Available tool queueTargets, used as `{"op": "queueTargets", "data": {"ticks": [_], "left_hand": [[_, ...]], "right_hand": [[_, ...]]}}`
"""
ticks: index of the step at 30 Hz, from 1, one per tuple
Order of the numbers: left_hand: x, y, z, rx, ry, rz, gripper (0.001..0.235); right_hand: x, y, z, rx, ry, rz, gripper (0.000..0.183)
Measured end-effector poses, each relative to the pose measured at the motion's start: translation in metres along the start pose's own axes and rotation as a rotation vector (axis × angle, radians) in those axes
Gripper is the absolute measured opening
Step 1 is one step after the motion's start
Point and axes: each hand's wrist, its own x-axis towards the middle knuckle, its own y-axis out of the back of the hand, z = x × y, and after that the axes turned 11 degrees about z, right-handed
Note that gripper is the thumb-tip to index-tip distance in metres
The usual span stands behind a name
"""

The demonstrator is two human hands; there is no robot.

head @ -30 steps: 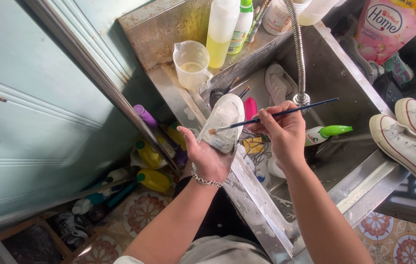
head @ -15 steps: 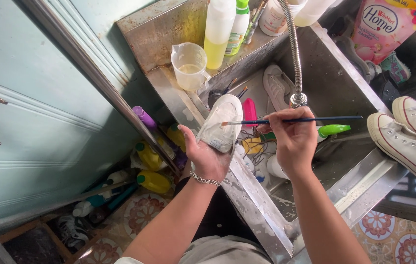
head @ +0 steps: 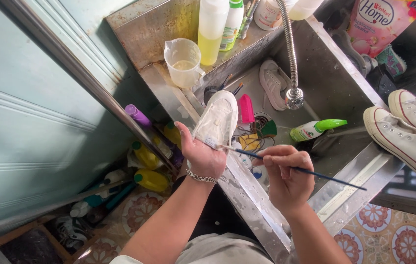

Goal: The person cleans a white sneaker in a sink using a small brush and a cleaning solution. They repeatedly dip the brush into a plastic cup containing liquid and scrub the shoe's surface, including the toe, sides, and laces. The person rinses the brush under the tap and continues scrubbing different areas of the shoe.

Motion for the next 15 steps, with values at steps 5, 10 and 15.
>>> {"op": "queueTargets", "data": {"ticks": [5,10,15], "left_hand": [[-0.027,-0.015,0.016,-0.009,0.127,-0.047,0.107],[-0.036,-0.019,0.02,0.043,0.129,-0.053,0.106],[-0.009,-0.004,0.012,-0.043,0.169,-0.021,0.106]], "right_hand": [[0.022,-0.014,0.038,0.066,-0.002,-0.002,0.017],[0.039,-0.033,0.062,0.034,0.124,-0.022,0.012],[0.028,-0.037,0.026,-0.09,0.197,-0.064,0.013]]}}
